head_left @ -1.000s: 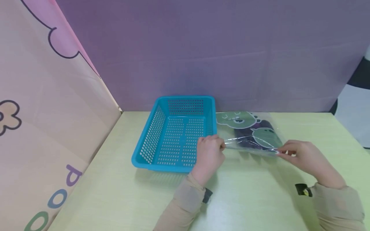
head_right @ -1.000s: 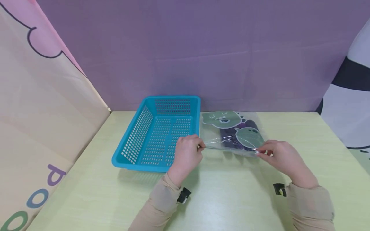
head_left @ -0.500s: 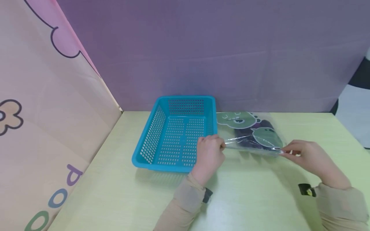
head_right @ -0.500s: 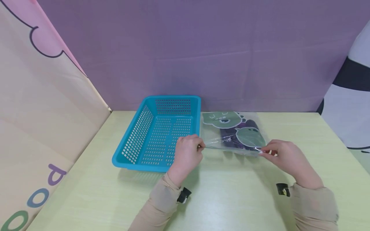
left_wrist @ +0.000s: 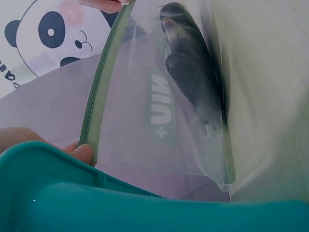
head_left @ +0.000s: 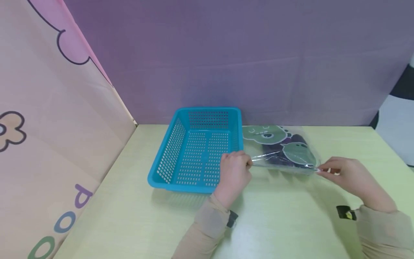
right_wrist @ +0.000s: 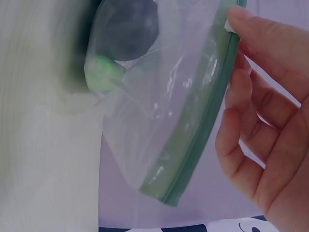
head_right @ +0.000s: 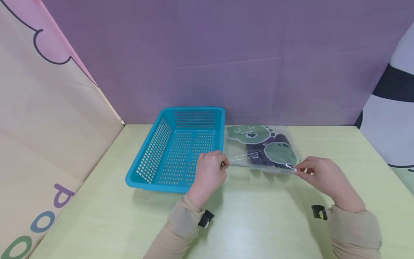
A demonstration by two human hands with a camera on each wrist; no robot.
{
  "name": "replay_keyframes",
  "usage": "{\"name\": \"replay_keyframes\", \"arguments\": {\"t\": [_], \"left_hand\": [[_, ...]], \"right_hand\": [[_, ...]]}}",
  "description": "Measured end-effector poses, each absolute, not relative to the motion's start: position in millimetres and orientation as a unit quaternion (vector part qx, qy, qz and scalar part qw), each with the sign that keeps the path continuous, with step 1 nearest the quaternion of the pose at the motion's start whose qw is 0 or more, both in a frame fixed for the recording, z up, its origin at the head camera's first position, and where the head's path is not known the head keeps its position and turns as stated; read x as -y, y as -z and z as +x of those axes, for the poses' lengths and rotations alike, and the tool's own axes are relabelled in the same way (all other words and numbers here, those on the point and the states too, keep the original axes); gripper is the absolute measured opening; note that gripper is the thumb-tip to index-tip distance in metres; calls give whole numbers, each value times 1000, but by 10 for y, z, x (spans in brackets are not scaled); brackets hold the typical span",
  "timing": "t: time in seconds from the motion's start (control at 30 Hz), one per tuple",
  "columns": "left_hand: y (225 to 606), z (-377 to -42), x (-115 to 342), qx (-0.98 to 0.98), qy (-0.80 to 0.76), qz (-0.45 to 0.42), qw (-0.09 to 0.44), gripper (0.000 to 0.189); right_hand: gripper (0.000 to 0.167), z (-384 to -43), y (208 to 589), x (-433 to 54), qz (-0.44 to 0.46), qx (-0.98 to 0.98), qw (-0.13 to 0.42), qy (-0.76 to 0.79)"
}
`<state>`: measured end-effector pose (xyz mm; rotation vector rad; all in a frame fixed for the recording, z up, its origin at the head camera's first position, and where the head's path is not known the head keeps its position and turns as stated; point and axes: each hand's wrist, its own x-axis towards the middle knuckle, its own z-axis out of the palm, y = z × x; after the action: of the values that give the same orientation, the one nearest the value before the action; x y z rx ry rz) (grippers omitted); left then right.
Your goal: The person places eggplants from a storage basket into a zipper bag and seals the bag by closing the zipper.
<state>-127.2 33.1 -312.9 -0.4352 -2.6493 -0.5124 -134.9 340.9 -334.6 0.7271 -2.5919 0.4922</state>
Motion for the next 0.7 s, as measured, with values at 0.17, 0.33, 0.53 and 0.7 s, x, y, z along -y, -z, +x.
{"name": "replay_keyframes", "arguments": {"t": [0.17,0.33,0.53,0.7], "left_hand": [[3120,-1267,-333,950,182,-155,202,17],[3125,-1264,-330,949,178,-155,207,17],[3142,-1263,-326,946,175,-159,220,18],[3159,-1267,-323,944,175,-162,229,21]], "right_hand": [[15,-1354,3341,-3462,250,934,185,-175],[13,-1351,3329,-3492,239,940,170,-173],[14,-1341,3335,-3518,234,940,178,-176],[15,-1325,3346,-3552,231,939,193,-169]]}}
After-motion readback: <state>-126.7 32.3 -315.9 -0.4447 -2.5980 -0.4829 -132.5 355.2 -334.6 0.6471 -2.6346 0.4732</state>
